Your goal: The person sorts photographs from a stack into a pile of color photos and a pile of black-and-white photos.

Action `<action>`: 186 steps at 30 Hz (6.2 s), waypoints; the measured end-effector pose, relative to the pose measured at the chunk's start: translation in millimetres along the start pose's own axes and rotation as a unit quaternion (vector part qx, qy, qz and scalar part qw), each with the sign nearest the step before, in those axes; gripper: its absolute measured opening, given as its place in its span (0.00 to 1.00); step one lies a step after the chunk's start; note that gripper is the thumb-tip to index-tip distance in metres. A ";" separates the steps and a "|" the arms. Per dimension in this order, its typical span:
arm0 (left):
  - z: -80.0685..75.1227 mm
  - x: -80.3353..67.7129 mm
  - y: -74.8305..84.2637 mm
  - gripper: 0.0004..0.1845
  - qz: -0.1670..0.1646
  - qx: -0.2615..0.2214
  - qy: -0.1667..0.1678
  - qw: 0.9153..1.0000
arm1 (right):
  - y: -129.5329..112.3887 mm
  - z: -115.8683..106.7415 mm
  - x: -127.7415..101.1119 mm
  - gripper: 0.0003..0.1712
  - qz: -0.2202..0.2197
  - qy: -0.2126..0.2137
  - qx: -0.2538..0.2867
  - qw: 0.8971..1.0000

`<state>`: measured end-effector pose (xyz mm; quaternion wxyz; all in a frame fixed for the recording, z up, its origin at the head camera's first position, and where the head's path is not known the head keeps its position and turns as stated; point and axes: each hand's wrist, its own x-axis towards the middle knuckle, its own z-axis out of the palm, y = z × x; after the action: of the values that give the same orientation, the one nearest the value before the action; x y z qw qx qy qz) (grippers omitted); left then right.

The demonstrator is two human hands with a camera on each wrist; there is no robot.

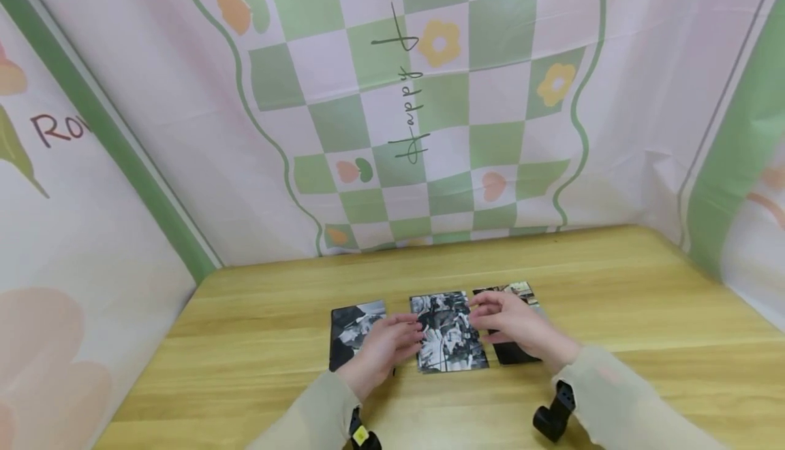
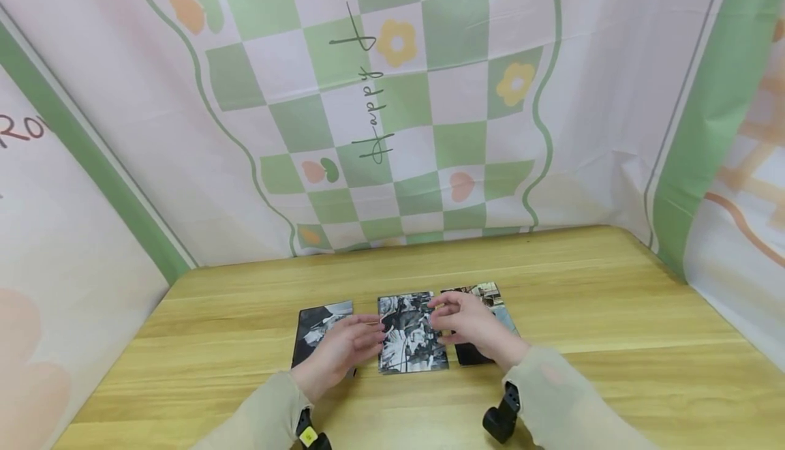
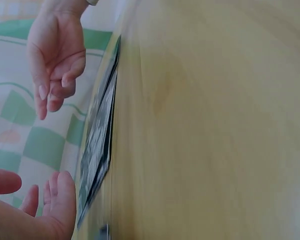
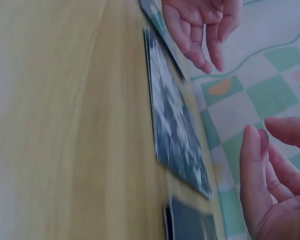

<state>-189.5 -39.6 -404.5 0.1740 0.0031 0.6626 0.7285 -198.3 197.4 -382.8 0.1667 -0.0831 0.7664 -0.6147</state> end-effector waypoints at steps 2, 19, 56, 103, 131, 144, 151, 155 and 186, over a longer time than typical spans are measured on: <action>-7.0 -1.1 0.1 0.21 0.005 0.009 0.002 1.000 | -2.8 5.3 2.2 0.27 -0.002 -0.005 0.006 1.000; -65.9 -18.5 8.7 0.23 0.003 0.027 0.035 0.999 | -18.4 42.4 20.0 0.27 0.005 -0.029 0.034 0.999; -125.3 -45.2 -1.0 0.22 0.012 0.030 0.112 0.993 | -6.1 93.1 40.5 0.24 0.012 -0.069 0.080 0.994; -124.8 -50.9 3.8 0.23 -0.001 0.033 0.082 0.996 | -3.4 110.5 45.7 0.21 0.033 -0.049 0.091 0.994; -120.3 -46.8 -5.6 0.25 -0.012 0.026 0.120 0.992 | -6.4 121.5 48.5 0.21 0.049 -0.005 0.074 0.996; -113.3 -45.9 -6.1 0.25 -0.011 0.026 0.169 0.985 | -5.2 120.4 49.2 0.20 0.048 -0.004 0.081 0.996; -110.0 -47.6 -5.6 0.26 -0.014 0.023 0.153 0.988 | -5.6 115.3 46.8 0.23 0.048 -0.008 0.092 0.995; -107.5 -48.2 -6.9 0.26 -0.012 0.013 0.143 0.990 | -6.0 111.5 44.6 0.24 0.052 -0.013 0.097 0.994; -59.3 -23.3 -12.4 0.27 -0.014 0.025 0.087 0.996 | 4.9 61.1 27.1 0.23 0.063 0.035 0.057 0.996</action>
<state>-178.4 -102.0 -418.5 0.1259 -0.0653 0.6933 0.7066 -201.2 133.7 -403.3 0.1823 -0.0034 0.7393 -0.6482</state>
